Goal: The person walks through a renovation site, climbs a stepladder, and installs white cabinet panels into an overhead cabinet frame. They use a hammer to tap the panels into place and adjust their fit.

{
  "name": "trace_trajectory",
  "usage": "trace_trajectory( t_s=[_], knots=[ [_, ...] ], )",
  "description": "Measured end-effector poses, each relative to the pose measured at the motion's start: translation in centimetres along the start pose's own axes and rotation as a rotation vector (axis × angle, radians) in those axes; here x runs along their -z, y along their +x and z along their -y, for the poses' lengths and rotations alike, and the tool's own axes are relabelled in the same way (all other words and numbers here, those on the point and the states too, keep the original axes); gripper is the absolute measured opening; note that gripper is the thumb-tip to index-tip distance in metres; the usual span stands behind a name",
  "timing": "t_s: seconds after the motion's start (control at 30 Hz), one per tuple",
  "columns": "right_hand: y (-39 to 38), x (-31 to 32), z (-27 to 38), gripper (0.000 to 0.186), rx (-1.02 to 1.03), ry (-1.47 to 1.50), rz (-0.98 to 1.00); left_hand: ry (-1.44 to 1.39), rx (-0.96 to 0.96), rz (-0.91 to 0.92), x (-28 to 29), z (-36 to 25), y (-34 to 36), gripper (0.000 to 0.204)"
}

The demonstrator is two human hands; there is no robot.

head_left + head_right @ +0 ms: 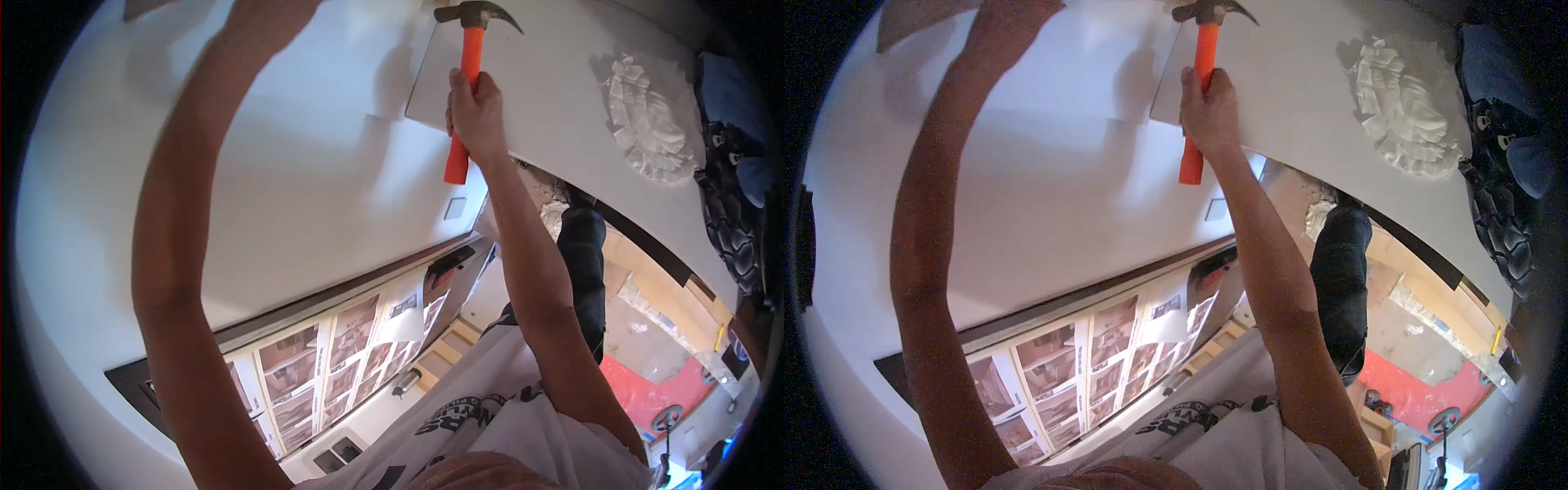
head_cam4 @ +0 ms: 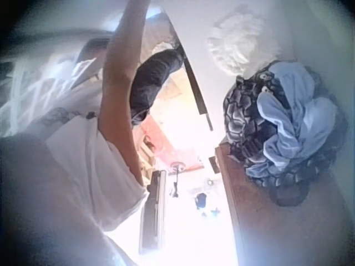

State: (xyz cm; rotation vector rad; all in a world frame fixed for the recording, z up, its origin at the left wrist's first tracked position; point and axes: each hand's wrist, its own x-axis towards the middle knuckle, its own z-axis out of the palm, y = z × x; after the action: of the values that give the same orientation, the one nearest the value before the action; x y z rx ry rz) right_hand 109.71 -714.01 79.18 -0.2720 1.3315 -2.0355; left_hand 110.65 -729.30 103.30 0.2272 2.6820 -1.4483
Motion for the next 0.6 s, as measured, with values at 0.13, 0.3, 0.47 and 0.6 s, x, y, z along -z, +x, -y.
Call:
trace_trajectory(
  t_s=[0.13,0.3,0.47,0.6],
  knots=[
    [-0.5,1.5,0.4,0.029,0.003,0.050,-0.019,-0.098,0.011,0.063,1.9,0.2,-0.8,0.029],
    [-2.3,1.3,0.4,0.029,-0.016,0.045,-0.015,-0.124,0.032,0.182,3.8,-1.9,-3.2,0.029],
    [-3.9,-2.1,-1.9,0.028,-0.053,0.101,-0.012,-0.211,-0.029,0.316,4.6,-0.8,-2.7,0.043],
    [-4.0,-3.1,-3.3,0.030,-0.099,0.150,-0.019,-0.249,-0.064,0.185,3.4,1.2,-2.0,0.055]
  ],
)
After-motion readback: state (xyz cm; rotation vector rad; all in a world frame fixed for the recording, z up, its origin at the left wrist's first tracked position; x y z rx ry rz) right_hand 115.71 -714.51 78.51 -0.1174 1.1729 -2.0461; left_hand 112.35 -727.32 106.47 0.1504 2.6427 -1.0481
